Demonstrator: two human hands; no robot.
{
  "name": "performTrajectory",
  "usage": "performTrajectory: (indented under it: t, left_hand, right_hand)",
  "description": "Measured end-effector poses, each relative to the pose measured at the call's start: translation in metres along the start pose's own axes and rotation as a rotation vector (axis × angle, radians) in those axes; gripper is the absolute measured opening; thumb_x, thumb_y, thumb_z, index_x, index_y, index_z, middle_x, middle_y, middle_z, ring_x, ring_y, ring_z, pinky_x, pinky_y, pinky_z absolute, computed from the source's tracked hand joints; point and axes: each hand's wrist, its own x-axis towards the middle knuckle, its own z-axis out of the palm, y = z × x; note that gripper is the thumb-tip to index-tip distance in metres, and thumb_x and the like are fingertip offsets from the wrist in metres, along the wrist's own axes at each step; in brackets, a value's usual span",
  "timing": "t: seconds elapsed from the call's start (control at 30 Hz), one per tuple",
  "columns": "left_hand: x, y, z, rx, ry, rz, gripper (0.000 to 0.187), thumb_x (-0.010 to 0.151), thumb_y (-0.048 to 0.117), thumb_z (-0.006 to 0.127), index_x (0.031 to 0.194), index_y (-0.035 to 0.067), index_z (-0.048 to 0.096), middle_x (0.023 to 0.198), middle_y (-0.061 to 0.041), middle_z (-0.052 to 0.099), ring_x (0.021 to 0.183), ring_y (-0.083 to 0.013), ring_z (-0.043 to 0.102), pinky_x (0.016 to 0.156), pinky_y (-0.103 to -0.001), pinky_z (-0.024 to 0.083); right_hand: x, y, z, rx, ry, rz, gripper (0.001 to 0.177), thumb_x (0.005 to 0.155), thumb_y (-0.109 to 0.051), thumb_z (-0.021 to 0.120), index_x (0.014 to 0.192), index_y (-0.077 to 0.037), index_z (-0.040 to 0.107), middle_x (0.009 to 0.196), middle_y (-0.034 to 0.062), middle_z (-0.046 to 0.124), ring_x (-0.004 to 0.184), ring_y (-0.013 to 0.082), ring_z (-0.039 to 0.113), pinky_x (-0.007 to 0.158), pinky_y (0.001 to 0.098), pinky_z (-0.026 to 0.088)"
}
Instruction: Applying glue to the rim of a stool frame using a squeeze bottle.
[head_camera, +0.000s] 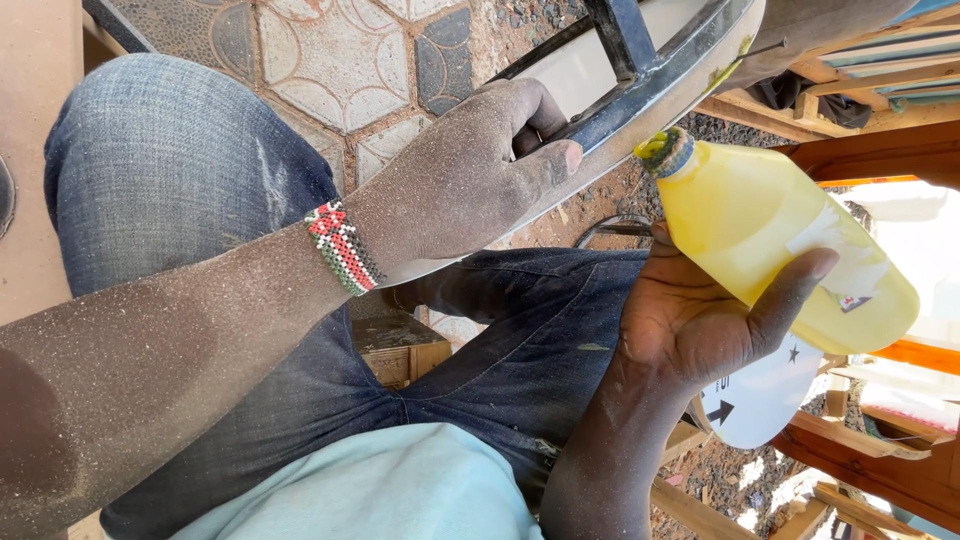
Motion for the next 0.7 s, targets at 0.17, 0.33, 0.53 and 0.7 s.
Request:
performTrajectory:
  t: [0.17, 0.33, 0.53, 0.7]
  left_hand:
    - [0.000, 0.001, 0.000, 0.010, -0.012, -0.024, 0.019, 0.112, 0.036, 0.070, 0.120, 0.019, 0.072, 0.099, 0.006, 0.073, 0.087, -0.0103, 0.069, 0.081, -0.035, 0.057]
    - [-0.001, 0.003, -0.001, 0.021, -0.015, -0.038, 0.019, 0.112, 0.037, 0.071, 0.120, 0.019, 0.071, 0.097, 0.006, 0.075, 0.087, -0.0107, 0.072, 0.081, -0.036, 0.058]
    - [0.000, 0.000, 0.001, 0.015, -0.005, -0.024, 0.016, 0.112, 0.035, 0.072, 0.119, 0.020, 0.074, 0.096, 0.006, 0.073, 0.084, -0.0095, 0.068, 0.079, -0.034, 0.057]
    - [0.000, 0.001, 0.000, 0.007, -0.017, -0.044, 0.017, 0.112, 0.034, 0.072, 0.119, 0.019, 0.072, 0.096, 0.005, 0.073, 0.086, -0.0099, 0.069, 0.079, -0.034, 0.057]
  right_hand:
    - [0.003, 0.000, 0.002, -0.028, 0.006, -0.010, 0.093, 0.082, -0.034, 0.100, 0.167, -0.012, 0.068, 0.159, 0.0217, 0.080, 0.143, 0.0472, 0.079, 0.102, 0.0656, 0.071]
    - [0.004, 0.000, 0.011, 0.001, 0.018, -0.023, 0.097, 0.079, -0.031, 0.097, 0.167, -0.007, 0.066, 0.163, 0.0266, 0.076, 0.152, 0.0518, 0.074, 0.117, 0.0803, 0.068]
    - [0.006, -0.001, 0.018, -0.030, 0.005, -0.005, 0.101, 0.076, -0.034, 0.096, 0.168, -0.005, 0.064, 0.163, 0.0277, 0.074, 0.153, 0.0525, 0.073, 0.114, 0.0815, 0.069]
    - [0.018, -0.003, 0.011, -0.004, -0.075, 0.014, 0.100, 0.081, -0.034, 0.096, 0.170, -0.001, 0.063, 0.162, 0.0281, 0.075, 0.149, 0.0503, 0.074, 0.115, 0.0699, 0.069]
